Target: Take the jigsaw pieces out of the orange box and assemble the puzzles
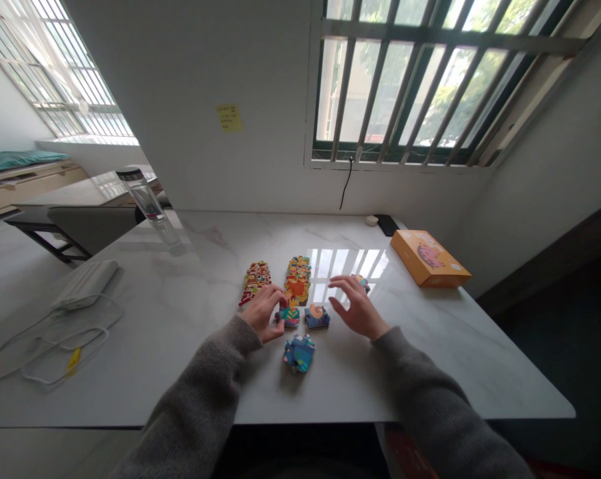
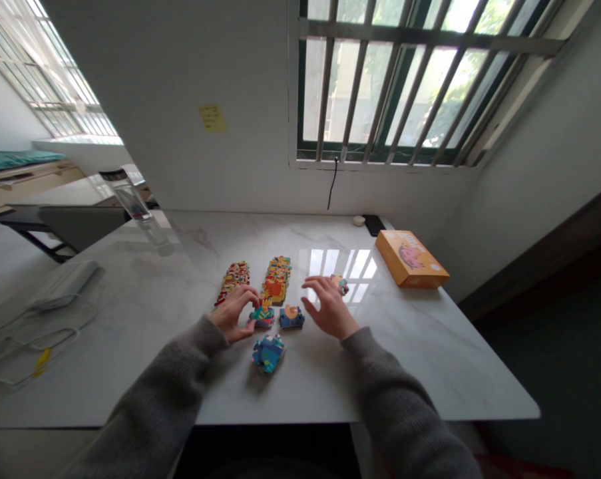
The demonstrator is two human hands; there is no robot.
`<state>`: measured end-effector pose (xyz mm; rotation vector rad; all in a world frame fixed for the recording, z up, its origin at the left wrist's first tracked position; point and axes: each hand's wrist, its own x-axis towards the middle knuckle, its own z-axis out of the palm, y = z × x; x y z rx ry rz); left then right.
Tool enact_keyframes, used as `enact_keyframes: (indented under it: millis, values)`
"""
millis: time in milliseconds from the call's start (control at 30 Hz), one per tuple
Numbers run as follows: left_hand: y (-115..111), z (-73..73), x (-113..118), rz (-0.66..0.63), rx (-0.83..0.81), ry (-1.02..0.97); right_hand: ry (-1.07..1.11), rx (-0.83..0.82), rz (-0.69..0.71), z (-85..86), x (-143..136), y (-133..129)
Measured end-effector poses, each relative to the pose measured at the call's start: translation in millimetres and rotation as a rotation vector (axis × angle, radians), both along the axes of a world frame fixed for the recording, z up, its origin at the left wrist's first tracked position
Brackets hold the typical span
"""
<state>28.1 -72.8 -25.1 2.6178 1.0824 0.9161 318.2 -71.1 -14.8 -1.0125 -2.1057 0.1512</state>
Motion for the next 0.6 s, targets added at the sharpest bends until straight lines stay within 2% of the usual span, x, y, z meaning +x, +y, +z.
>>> enact_keyframes:
  millis: [67, 100, 200, 433, 600]
  values:
    - [-2.7, 1.7, 4.2, 0.007, 0.002, -0.015, -0.035, -0.03, 0.184, 1.8, -26.9, -14.5]
    - [-4.2, 2.3, 6.2, 0.001, 0.004, -0.026, -0.054, -0.043, 0.234, 1.6, -37.1, -20.2]
    - [-8.7, 4.5, 11.5, -0.033, 0.013, -0.075, -0.066, -0.059, 0.269, -1.4, -52.4, -28.4]
    - [-8.9, 5.8, 13.5, -0.119, 0.002, -0.153, -0.052, -0.056, 0.254, -4.1, -38.8, -18.1]
    - [1.4, -4.9, 2.0, -0.057, -0.007, -0.048, -0.093, -0.121, 0.246, 0.1, -18.1, -11.6]
